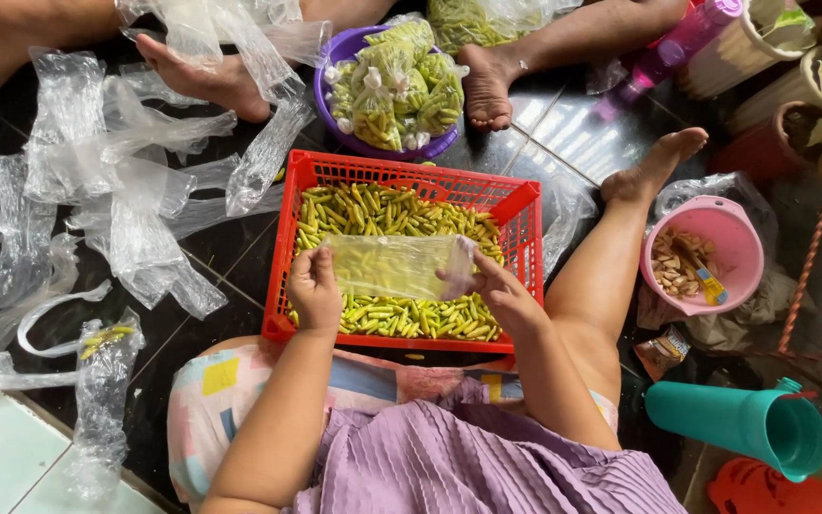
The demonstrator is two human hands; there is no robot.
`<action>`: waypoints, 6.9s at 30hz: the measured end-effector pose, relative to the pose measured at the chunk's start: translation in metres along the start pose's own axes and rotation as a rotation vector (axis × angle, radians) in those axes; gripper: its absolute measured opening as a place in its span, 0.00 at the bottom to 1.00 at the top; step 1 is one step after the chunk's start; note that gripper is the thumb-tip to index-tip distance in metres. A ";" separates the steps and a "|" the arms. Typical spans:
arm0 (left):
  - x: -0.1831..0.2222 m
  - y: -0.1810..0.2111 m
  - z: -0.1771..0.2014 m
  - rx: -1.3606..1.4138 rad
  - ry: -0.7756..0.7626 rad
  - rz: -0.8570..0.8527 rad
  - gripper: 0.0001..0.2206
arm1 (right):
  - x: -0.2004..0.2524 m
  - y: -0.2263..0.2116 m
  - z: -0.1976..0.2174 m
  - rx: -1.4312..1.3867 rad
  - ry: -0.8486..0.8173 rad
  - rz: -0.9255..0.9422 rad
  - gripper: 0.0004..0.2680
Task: The person sorts green chilies from a red plastic crate into small plastic bags by hand while sitting on the floor.
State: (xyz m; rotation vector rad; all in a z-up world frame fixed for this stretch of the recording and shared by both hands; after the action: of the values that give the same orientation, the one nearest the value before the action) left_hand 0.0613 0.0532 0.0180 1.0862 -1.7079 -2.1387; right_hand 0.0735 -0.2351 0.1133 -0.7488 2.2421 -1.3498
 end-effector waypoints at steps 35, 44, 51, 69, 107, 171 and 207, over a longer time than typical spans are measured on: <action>-0.002 0.010 -0.005 -0.080 -0.005 -0.166 0.10 | 0.004 0.009 0.017 -0.035 -0.025 -0.075 0.38; 0.027 0.091 -0.048 -0.235 -0.264 -0.769 0.41 | 0.000 0.022 -0.003 0.303 0.079 -0.185 0.35; 0.066 0.099 -0.074 -0.346 -0.502 -0.855 0.35 | -0.005 0.064 0.004 0.907 0.206 -0.260 0.12; 0.049 0.086 -0.067 -0.299 -0.312 -0.836 0.35 | -0.040 0.031 -0.082 1.446 0.119 -0.336 0.13; -0.027 0.018 0.021 0.157 0.081 -0.117 0.62 | -0.208 0.175 0.004 2.114 0.115 0.587 0.27; -0.020 0.033 -0.017 0.204 -0.194 -0.104 0.44 | -0.130 0.203 0.047 1.867 -0.039 -0.403 0.22; -0.004 0.026 -0.034 0.189 -0.264 -0.109 0.41 | -0.089 0.132 0.079 -0.570 0.333 -0.293 0.20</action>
State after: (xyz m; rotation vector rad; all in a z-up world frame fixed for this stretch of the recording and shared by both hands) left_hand 0.0789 0.0219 0.0409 0.9989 -2.0470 -2.3136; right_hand 0.1581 -0.1804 -0.0328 -1.1480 2.9305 -1.0034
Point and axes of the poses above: each hand's wrist, its own x-axis away from the middle knuckle, its own z-axis out of the back of the hand, y = z × x, the point moved 8 cm from there along -x, towards the middle knuckle, and after that the axes turned 10 degrees about -z, right-handed, at the moved point
